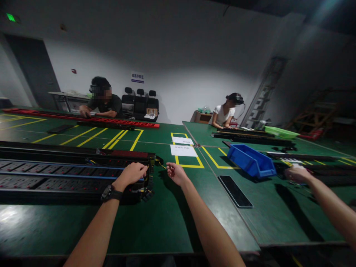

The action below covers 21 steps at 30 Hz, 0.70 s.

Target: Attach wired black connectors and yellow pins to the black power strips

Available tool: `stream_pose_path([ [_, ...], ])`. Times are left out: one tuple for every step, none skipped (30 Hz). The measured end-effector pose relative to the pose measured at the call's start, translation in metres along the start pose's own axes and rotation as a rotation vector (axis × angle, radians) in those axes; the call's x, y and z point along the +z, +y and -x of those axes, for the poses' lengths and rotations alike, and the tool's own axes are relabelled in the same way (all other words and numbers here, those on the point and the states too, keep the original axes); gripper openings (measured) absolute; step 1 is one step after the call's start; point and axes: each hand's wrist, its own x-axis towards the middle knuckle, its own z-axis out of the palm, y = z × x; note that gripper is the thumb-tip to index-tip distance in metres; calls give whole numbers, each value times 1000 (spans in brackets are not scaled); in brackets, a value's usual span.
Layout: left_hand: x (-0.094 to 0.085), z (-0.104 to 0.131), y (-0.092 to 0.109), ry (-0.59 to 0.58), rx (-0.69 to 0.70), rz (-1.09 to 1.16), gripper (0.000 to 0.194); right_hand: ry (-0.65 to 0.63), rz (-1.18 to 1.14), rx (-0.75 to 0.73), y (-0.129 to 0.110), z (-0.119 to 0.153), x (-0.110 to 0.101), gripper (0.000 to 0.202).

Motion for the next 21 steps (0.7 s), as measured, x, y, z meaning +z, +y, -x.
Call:
stream_pose_path([
  [0,0,0,-2,2,3,48,2,2,-2,0,0,0,6],
  [0,0,0,-5,2,6,48,3,3,-4,0,-1,0,6],
  [0,0,0,-7,1,7,48,3,2,-5,0,-1,0,6],
  [-1,0,0,-9,1,7,48,3,0,-5,0,0,0,6],
  [-1,0,0,-8,1,5,48,3,-2,-2,0,0,1,7],
  [0,1,0,-6,2,1,49,3,-3,1,0,0,1,7],
  [0,1,0,-4,3,-3,49,3,-4,3,0,1,2,8],
  [0,1,0,-3,4,-8,49,5,-5,5,0,1,2,9],
  [0,1,0,0,5,-11,49,6,-5,5,0,2,3,9],
  [0,0,0,1,6,-14,50,8,-5,4,0,2,3,10],
  [0,0,0,1,6,-15,50,11,-5,3,0,2,3,11],
  [0,0,1,0,6,-17,50,12,-4,3,0,2,4,12],
  [1,0,1,-1,6,-17,50,12,-2,3,0,2,4,13],
  [1,0,1,0,6,-18,50,11,-1,3,0,2,4,13],
  [0,1,1,-1,6,-17,50,10,0,3,0,2,3,13],
  [0,1,1,0,6,-17,50,9,0,2,0,2,3,12],
  [0,1,1,3,6,-16,50,7,-1,0,1,1,3,12],
  [0,1,1,6,8,-16,50,5,-1,-1,1,1,2,10],
  [0,1,1,8,10,-15,50,4,-1,-3,1,0,2,9],
  [0,1,1,9,11,-16,50,2,-1,-3,1,0,1,8],
  [0,1,1,9,13,-17,50,-2,-1,-4,1,-1,1,7],
])
